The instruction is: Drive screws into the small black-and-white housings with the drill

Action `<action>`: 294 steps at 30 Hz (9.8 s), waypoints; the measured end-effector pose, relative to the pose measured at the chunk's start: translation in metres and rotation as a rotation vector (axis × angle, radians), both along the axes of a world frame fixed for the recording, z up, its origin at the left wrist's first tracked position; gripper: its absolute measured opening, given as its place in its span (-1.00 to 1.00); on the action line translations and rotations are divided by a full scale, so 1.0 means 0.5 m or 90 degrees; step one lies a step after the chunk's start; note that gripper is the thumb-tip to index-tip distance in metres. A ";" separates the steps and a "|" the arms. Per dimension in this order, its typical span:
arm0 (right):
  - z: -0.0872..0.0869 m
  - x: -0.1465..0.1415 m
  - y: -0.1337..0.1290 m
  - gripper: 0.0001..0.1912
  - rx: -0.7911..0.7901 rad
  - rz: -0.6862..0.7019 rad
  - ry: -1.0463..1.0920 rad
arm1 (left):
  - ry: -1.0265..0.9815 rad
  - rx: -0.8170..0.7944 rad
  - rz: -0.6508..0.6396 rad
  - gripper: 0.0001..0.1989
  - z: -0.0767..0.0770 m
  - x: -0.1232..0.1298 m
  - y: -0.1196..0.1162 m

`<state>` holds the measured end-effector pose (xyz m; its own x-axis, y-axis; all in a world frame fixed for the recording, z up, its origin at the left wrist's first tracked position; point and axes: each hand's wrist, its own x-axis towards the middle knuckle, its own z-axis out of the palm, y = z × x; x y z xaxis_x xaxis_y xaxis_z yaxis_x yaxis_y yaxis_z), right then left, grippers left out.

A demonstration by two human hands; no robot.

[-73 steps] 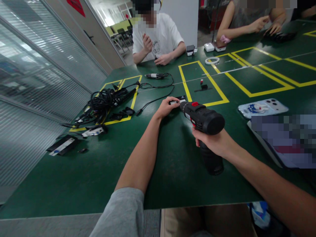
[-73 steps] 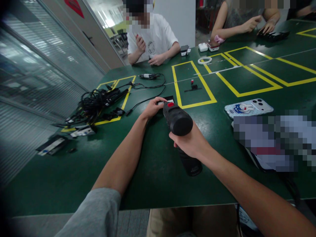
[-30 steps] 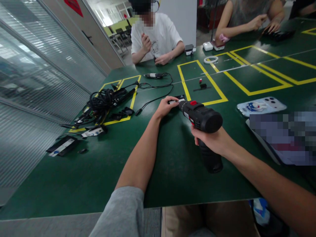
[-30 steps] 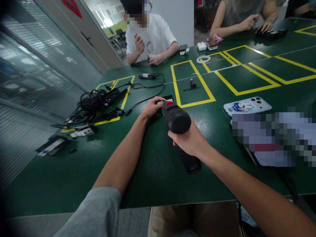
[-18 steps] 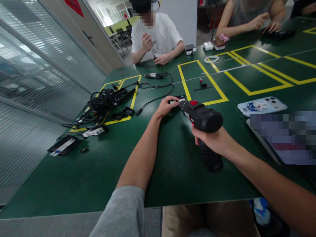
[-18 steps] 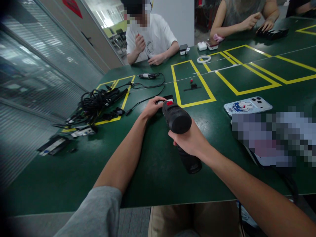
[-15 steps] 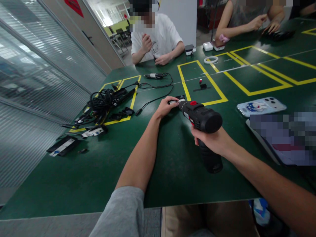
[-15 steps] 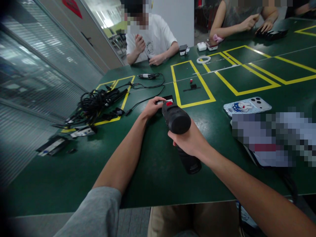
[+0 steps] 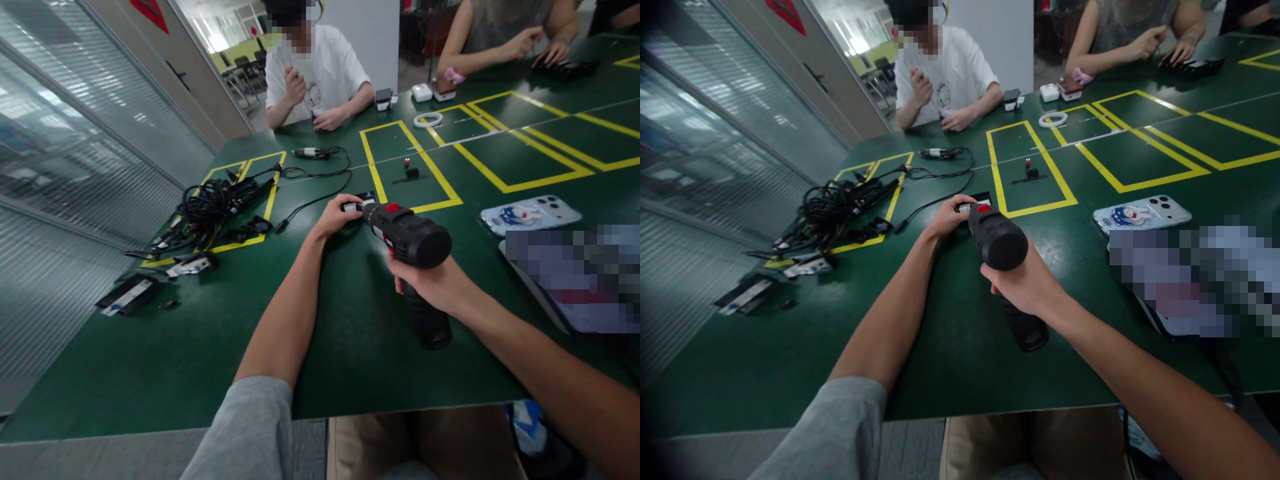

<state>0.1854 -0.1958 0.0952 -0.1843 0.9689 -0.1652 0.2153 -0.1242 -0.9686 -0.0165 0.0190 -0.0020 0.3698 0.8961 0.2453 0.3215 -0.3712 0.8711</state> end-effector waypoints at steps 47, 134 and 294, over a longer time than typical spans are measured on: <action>-0.005 0.005 0.001 -0.63 0.023 0.013 0.028 | 0.003 0.009 -0.001 -0.67 0.001 -0.001 0.001; 0.008 -0.002 -0.001 -0.92 -0.006 -0.006 0.002 | -0.021 0.017 0.014 -0.75 0.000 0.003 0.000; -0.011 0.005 0.002 -0.95 0.017 0.009 -0.006 | -0.014 -0.007 -0.008 -0.74 0.005 -0.001 -0.001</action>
